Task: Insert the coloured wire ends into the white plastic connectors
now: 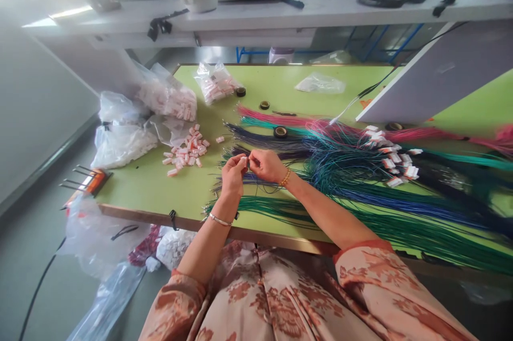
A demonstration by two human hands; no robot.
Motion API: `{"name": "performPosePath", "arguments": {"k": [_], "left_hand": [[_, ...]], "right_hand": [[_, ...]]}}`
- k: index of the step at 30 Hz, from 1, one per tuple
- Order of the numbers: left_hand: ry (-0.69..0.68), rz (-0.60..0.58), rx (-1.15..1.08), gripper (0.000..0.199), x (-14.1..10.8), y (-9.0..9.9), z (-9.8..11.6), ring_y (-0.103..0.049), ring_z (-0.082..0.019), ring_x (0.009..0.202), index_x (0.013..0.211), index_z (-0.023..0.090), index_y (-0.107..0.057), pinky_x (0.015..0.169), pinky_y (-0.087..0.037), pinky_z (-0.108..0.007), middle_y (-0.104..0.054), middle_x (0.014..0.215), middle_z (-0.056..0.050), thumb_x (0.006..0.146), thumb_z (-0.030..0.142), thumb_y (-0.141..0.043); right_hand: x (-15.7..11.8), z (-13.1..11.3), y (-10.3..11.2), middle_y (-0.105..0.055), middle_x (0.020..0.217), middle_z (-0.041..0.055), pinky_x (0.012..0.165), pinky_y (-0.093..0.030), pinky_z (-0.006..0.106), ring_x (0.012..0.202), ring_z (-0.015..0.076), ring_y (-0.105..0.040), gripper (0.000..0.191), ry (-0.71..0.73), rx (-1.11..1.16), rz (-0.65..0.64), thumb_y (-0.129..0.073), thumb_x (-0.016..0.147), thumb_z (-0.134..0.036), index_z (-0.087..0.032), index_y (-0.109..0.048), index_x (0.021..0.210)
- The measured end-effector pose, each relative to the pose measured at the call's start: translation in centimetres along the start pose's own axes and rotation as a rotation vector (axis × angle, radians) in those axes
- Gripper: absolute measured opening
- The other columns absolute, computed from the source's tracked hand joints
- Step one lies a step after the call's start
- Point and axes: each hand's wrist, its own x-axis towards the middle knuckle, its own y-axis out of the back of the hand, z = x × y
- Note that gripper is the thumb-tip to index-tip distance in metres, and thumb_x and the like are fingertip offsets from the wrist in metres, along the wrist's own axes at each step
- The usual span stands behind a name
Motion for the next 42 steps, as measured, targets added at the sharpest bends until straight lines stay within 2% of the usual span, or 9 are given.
{"name": "performPosePath", "arguments": {"k": [6, 10, 13, 17, 20, 27, 33, 37, 42], "left_hand": [[0.080, -0.079, -0.007, 0.023, 0.6, -0.9, 0.8, -0.053, -0.007, 0.060, 0.077, 0.013, -0.071, 0.061, -0.041, -0.023, -0.066, 0.068, -0.002, 0.057, 0.018, -0.081], [0.076, -0.086, -0.107, 0.022, 1.8, -1.5, 1.3, -0.053, -0.006, 0.061, 0.078, 0.014, -0.069, 0.061, -0.041, -0.020, -0.064, 0.071, 0.000, 0.060, 0.017, -0.081], [0.095, -0.085, -0.138, 0.023, 2.5, -1.7, 1.1, -0.054, -0.005, 0.062, 0.080, 0.014, -0.069, 0.062, -0.041, -0.019, -0.063, 0.071, 0.001, 0.061, 0.017, -0.081], [0.124, -0.074, -0.135, 0.024, 3.0, -1.3, 0.4, -0.052, -0.005, 0.060, 0.081, 0.014, -0.069, 0.060, -0.041, -0.019, -0.063, 0.070, 0.001, 0.061, 0.018, -0.082], [0.115, -0.076, -0.123, 0.024, 3.1, -0.7, 0.1, -0.052, -0.005, 0.061, 0.080, 0.014, -0.070, 0.060, -0.040, -0.019, -0.064, 0.070, 0.000, 0.060, 0.019, -0.082], [0.110, -0.088, -0.130, 0.027, 3.2, -0.4, 0.2, -0.052, -0.006, 0.062, 0.083, 0.013, -0.070, 0.061, -0.040, -0.021, -0.064, 0.073, -0.001, 0.060, 0.021, -0.082], [0.111, -0.099, -0.126, 0.027, 3.1, -0.4, 0.0, -0.051, -0.005, 0.060, 0.083, 0.014, -0.069, 0.060, -0.040, -0.021, -0.063, 0.073, 0.000, 0.061, 0.023, -0.083], [0.118, -0.088, -0.134, 0.028, 3.1, -0.5, 0.1, -0.051, -0.005, 0.060, 0.082, 0.014, -0.070, 0.059, -0.040, -0.019, -0.063, 0.072, 0.000, 0.059, 0.023, -0.083], [0.135, -0.075, -0.156, 0.027, 3.1, -0.4, 0.3, -0.051, -0.005, 0.060, 0.081, 0.014, -0.070, 0.059, -0.041, -0.019, -0.064, 0.071, 0.000, 0.058, 0.021, -0.083]], "right_hand": [[-0.1, 0.6, 1.5, -0.061, 0.064, 0.0003, 0.056, -0.034, 0.023, 0.056, 0.0111, -0.047, 0.014, -0.019, 0.134, 0.000, -0.053, 0.082, -0.025, -0.017, -0.060, 0.072], [3.1, 3.7, 4.3, -0.068, 0.077, 0.0028, 0.063, -0.042, 0.022, 0.066, 0.0124, -0.056, 0.020, -0.025, 0.202, 0.062, -0.054, 0.086, -0.031, -0.016, -0.067, 0.083], [7.0, 7.6, 5.6, -0.072, 0.081, 0.0048, 0.070, -0.045, 0.024, 0.071, 0.0143, -0.061, 0.019, -0.205, -0.006, 0.153, -0.056, 0.084, -0.027, -0.015, -0.070, 0.084], [10.8, 11.7, 4.9, -0.074, 0.089, 0.0033, 0.072, -0.046, 0.025, 0.080, 0.0168, -0.064, 0.015, -0.481, -0.284, -0.029, -0.063, 0.076, -0.022, -0.021, -0.074, 0.087], [12.0, 13.1, 3.7, -0.074, 0.097, 0.0032, 0.073, -0.046, 0.025, 0.085, 0.0183, -0.065, 0.018, -0.566, -0.398, -0.116, -0.065, 0.073, -0.020, -0.024, -0.075, 0.089], [12.1, 14.9, 3.5, -0.073, 0.092, 0.0055, 0.071, -0.044, 0.025, 0.079, 0.0173, -0.063, 0.017, -0.462, -0.426, -0.198, -0.056, 0.081, -0.020, -0.021, -0.071, 0.089], [12.4, 15.4, 4.1, -0.071, 0.089, 0.0079, 0.070, -0.042, 0.026, 0.077, 0.0179, -0.061, 0.018, -0.380, -0.420, -0.137, -0.052, 0.083, -0.020, -0.019, -0.067, 0.093], [13.1, 16.0, 4.5, -0.069, 0.079, 0.0042, 0.066, -0.040, 0.024, 0.071, 0.0142, -0.057, 0.005, -0.413, -0.226, -0.057, -0.061, 0.074, -0.019, -0.017, -0.065, 0.076], [13.2, 17.0, 6.4, -0.053, 0.052, -0.0039, 0.051, -0.036, 0.020, 0.049, 0.0077, -0.044, 0.010, -0.575, 0.378, -0.013, -0.063, 0.072, -0.019, -0.017, -0.056, 0.065]]}}
